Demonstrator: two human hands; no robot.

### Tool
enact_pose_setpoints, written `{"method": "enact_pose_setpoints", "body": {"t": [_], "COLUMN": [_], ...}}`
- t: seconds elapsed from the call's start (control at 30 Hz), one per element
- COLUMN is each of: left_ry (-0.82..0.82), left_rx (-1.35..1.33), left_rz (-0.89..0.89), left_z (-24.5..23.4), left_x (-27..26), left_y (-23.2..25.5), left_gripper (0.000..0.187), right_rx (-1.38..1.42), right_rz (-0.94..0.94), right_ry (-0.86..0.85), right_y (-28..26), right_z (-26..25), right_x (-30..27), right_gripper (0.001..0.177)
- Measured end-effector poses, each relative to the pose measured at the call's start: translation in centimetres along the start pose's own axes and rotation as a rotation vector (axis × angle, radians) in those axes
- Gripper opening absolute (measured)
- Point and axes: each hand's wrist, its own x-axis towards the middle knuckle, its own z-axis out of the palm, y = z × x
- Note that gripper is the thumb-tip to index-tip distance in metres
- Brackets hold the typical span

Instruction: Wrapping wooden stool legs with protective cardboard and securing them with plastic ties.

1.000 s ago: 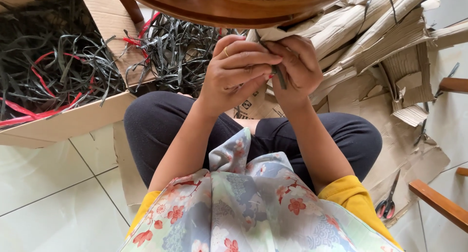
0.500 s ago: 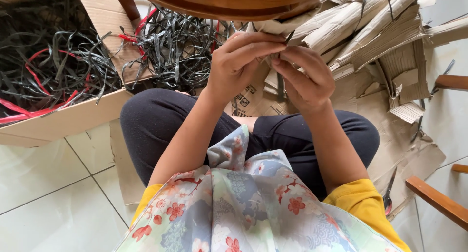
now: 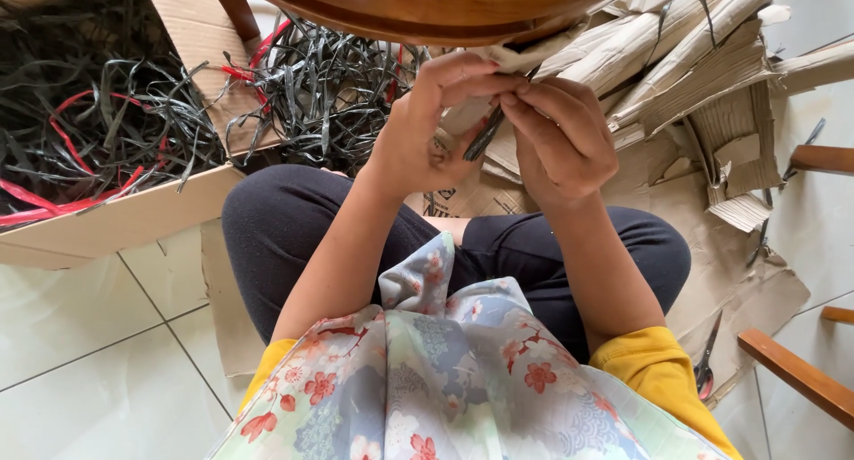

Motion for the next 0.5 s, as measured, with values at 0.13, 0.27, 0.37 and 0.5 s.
{"method": "enact_pose_setpoints", "body": {"t": [0.13,0.27,0.37,0.5], "left_ry": [0.013,0.145,0.218,0.234], "left_rx": [0.174,0.322,0.332,0.463], "left_rz": [0.051,0.22,0.296,0.363], "left_z": [0.2,1.0,0.9,0.6], "left_x": [1.0,0.8,0.8,1.4], "left_y": [1.0,-1.2,-2.1,-1.9], "left_gripper": [0.046,0.015,0.016,0.018], "right_rx": [-0.028,0.028,0.094,0.089], "right_rz": [0.014,-0.021,-0.102,-0.086], "right_ry": [0.019,0.079,0.195,0.114], "right_y": [-0.5,-0.1,0.2,-0.8], "right_z": [-0.2,0.6,1.0,0.7], "right_x": [0.2,0.8,1.0,1.8], "right_gripper": [0.013,0.008,0.008,0.011]}}
